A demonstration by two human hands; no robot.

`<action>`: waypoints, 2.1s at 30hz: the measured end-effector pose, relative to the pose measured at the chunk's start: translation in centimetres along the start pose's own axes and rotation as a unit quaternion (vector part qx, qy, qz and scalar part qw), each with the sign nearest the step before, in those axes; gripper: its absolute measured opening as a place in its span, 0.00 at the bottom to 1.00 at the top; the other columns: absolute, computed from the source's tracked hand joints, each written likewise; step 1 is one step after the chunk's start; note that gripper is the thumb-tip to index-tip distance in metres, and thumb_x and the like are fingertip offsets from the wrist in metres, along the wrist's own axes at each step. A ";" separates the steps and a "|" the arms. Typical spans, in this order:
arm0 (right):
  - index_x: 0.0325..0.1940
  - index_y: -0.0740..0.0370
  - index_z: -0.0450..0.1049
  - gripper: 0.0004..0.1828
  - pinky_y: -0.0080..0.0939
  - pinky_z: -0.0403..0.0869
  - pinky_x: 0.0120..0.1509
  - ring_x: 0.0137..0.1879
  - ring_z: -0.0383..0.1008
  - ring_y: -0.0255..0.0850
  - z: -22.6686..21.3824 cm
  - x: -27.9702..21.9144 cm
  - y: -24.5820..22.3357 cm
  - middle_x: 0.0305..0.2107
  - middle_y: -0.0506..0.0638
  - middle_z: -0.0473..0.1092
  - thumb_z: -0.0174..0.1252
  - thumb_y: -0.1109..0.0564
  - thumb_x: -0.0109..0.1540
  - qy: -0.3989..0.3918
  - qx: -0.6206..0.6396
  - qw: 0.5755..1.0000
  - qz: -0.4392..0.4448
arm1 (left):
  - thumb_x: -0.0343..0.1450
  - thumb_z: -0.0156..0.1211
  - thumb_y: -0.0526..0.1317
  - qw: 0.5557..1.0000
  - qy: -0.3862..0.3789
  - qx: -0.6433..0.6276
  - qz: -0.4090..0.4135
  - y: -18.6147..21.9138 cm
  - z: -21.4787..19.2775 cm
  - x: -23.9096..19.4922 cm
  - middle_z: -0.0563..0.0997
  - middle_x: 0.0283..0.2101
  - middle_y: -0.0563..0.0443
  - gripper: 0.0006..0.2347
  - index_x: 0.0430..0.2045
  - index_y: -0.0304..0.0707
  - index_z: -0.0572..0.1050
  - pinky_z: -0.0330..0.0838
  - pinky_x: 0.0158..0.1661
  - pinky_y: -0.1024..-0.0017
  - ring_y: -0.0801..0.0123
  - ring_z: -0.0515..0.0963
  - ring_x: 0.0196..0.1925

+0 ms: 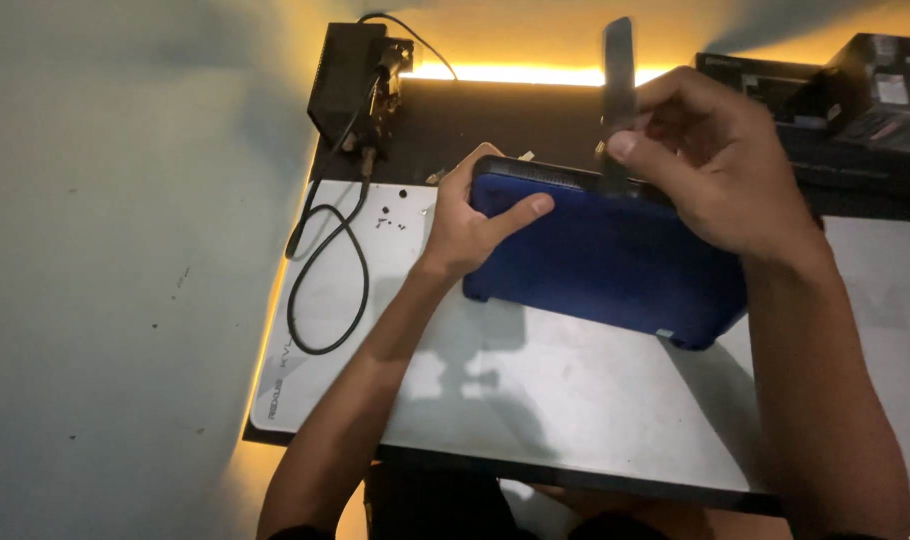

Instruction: The person opens a blue laptop, types on the keyboard, and then closes it. They flip the laptop over and use a prying tool to work along the edges of the back cover, attempting to separate it from the chassis.

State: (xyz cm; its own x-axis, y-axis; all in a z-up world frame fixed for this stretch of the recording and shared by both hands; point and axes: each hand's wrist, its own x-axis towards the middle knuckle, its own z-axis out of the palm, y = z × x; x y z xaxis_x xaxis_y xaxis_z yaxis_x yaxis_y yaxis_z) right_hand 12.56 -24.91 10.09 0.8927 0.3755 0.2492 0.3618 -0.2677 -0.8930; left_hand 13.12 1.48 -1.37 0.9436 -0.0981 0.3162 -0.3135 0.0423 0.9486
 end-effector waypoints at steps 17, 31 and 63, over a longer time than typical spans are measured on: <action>0.62 0.74 0.79 0.09 0.45 0.81 0.65 0.56 0.87 0.49 2.0 -1.1 0.3 0.54 0.64 0.84 0.76 0.68 0.85 0.032 -0.232 0.957 -0.172 | 0.86 0.49 0.49 0.995 -0.005 -0.068 0.068 -0.7 0.0 0.3 0.65 0.35 0.64 0.12 0.34 0.48 0.68 0.58 0.49 0.70 0.78 0.64 0.41; 0.43 0.60 0.83 0.16 0.40 0.67 0.44 0.39 0.71 0.35 4.1 0.3 -1.4 0.34 0.47 0.75 0.72 0.55 0.84 0.010 -0.264 0.964 -0.035 | 0.87 0.50 0.47 0.992 -0.022 -0.094 0.086 -0.2 0.6 -0.4 0.65 0.37 0.64 0.10 0.40 0.45 0.72 0.59 0.49 0.73 0.79 0.63 0.41; 0.56 0.60 0.84 0.11 0.45 0.73 0.49 0.45 0.79 0.42 5.2 2.7 -1.8 0.43 0.53 0.82 0.65 0.53 0.89 -0.025 -0.294 0.955 -0.042 | 0.84 0.33 0.68 0.969 -0.082 -0.229 0.033 -0.2 0.2 -0.5 0.71 0.31 0.58 0.26 0.34 0.52 0.72 0.72 0.44 0.64 0.72 0.73 0.34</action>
State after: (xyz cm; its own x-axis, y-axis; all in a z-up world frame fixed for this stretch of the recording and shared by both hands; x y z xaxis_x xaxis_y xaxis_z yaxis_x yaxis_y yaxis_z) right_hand 12.90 -18.80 10.44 0.8455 0.4555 0.2785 0.5324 -0.6809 -0.5029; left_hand 12.70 1.32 -1.76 0.8816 -0.2352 0.4093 -0.2571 0.4880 0.8341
